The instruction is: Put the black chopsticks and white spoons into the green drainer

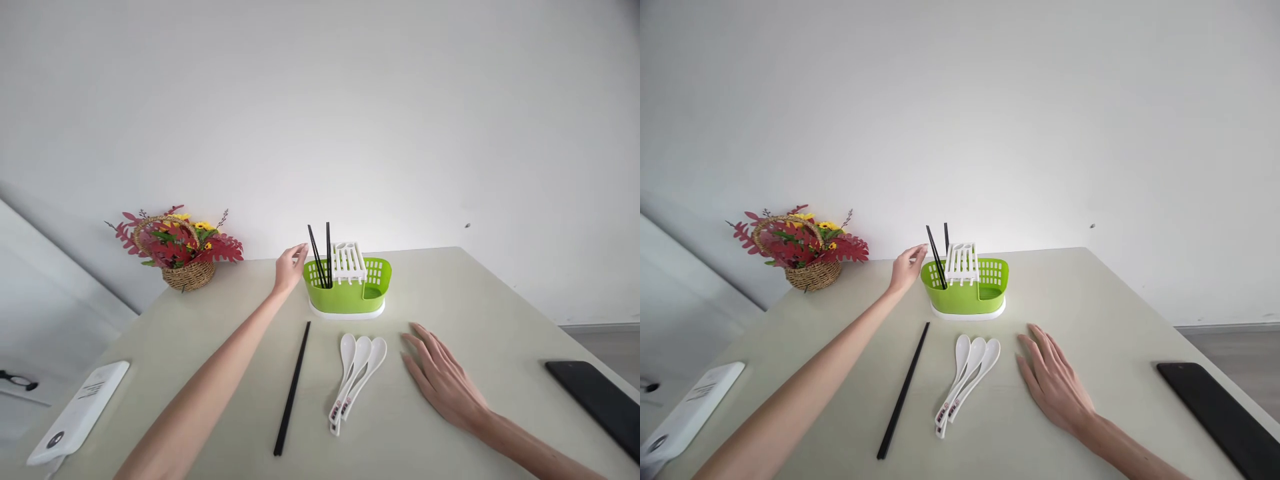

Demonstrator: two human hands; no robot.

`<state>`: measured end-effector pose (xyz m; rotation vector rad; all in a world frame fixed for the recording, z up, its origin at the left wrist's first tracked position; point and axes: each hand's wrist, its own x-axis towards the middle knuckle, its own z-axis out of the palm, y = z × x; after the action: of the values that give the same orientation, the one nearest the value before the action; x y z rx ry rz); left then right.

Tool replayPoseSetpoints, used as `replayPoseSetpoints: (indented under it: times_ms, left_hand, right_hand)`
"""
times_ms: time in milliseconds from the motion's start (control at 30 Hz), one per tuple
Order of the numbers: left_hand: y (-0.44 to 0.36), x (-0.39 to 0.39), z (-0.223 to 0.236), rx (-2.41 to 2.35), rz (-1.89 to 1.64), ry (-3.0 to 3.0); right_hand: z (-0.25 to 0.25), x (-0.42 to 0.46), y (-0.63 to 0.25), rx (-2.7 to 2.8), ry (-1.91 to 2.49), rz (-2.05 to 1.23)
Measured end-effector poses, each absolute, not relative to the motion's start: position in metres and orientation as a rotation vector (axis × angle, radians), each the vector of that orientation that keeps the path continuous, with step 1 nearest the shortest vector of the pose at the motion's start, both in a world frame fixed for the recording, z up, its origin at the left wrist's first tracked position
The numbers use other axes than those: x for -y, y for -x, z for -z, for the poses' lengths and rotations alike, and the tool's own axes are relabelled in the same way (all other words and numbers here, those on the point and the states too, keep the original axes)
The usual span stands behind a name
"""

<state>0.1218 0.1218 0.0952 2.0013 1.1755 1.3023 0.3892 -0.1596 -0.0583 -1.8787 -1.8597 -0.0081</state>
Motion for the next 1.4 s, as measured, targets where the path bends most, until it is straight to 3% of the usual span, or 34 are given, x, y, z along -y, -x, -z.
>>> replayPoseSetpoints:
  times_ms: [267,567,867,1067,1400]
  left_hand:
    - [-0.048,-0.090,-0.044,-1.468,-1.223,-1.768]
    - [-0.096,-0.119,-0.102,-1.145,-1.200,-1.939]
    - [-0.090,-0.099,-0.075,-1.006,-1.001,-1.752]
    - [-0.090,-0.071,-0.091,-0.982,-0.989,-1.879]
    - [-0.131,-0.015,-0.095,-0.998,-1.243,-2.375]
  right_hand:
    - [0.063,0.160,-0.390,1.886,1.876,0.041]
    - [0.062,0.160,-0.388,1.876,1.855,0.090]
    - [0.061,0.160,-0.389,1.904,1.858,0.106]
    - [0.062,0.160,-0.390,1.900,1.847,0.108]
    - [0.062,0.160,-0.390,1.906,1.857,0.094]
